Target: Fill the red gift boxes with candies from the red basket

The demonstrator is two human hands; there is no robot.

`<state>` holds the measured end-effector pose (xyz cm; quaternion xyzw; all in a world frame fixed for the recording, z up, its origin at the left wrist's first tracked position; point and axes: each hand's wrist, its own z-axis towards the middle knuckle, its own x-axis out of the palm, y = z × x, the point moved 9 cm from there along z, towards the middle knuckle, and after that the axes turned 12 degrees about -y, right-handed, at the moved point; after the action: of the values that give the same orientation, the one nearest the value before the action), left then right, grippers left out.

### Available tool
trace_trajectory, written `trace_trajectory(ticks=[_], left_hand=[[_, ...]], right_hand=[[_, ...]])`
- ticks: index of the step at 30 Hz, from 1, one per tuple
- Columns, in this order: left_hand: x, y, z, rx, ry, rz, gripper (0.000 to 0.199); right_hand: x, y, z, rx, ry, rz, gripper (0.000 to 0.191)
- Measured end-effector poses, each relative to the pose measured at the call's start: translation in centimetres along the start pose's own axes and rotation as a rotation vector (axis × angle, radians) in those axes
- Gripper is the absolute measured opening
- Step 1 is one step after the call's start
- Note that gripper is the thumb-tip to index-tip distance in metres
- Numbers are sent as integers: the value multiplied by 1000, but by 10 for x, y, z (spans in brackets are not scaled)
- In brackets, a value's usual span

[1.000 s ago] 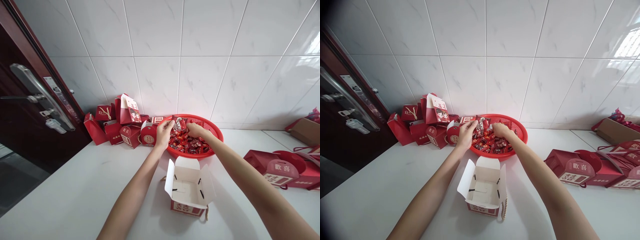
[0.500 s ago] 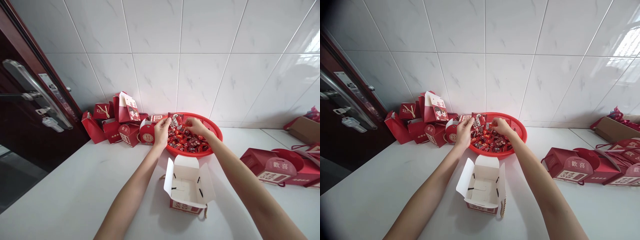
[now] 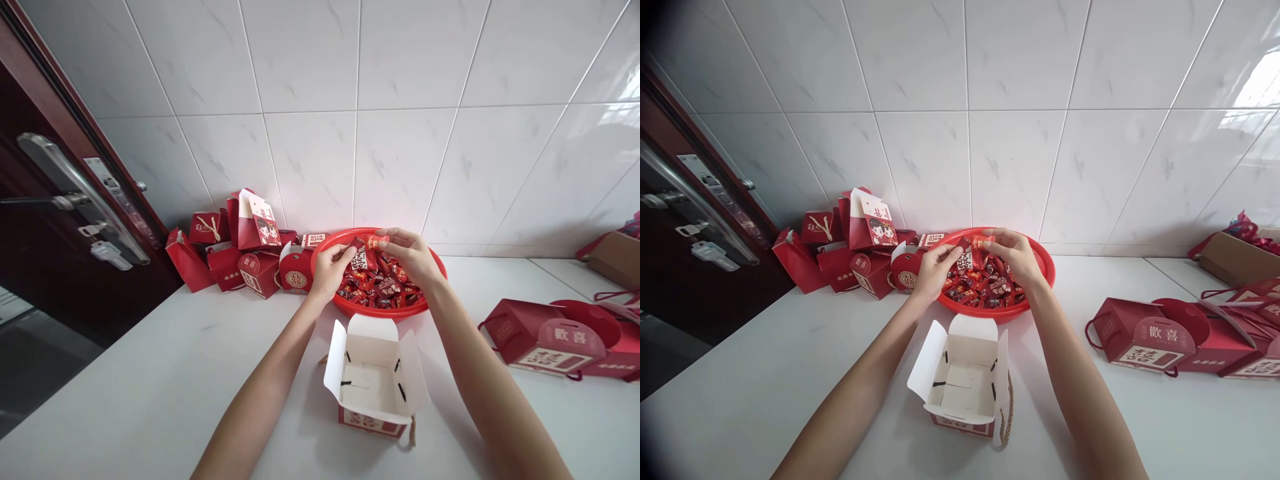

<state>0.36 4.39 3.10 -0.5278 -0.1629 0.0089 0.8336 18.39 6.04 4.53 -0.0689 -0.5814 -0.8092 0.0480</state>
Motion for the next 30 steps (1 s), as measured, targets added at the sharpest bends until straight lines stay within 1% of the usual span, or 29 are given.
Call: trace_trajectory(ticks=[4,11,15,17,18,20,22,24,27,29,30], left_hand=[[4,-1,-1,-5,52,56,25],[10,-5,-5,29,131,123,22],[10,-6,-7,18,140,117,27],[9,-4,-7,-5,125,102,28],[8,-3,-6,-13,106,92,28],[3,-2,-4,-11,55,69,25],[-1,-2,-2,4,11,43,22],[-4,0,0,15,-17,10,20],[-10,3,3,15,-76,-69,18],[-16,6,4,-14,-133,-130,20],[-18,8,5,-36,-163,-158,21]], right_hand=[[6,2,-9,-17,17,-90,31],[9,8,-14,-62,39,-135,24],[15,7,-18,-49,97,-117,26],[15,5,-16,-49,81,-106,32],[11,5,-13,-55,46,-92,35],[-3,4,-4,-71,-85,-40,39],[-27,1,5,-68,-246,4,40],[-50,-3,11,-51,-355,-16,39],[-73,-6,16,-51,-388,-96,36],[-81,-7,21,-54,-381,-181,31],[-80,-9,25,-50,-365,-241,29]])
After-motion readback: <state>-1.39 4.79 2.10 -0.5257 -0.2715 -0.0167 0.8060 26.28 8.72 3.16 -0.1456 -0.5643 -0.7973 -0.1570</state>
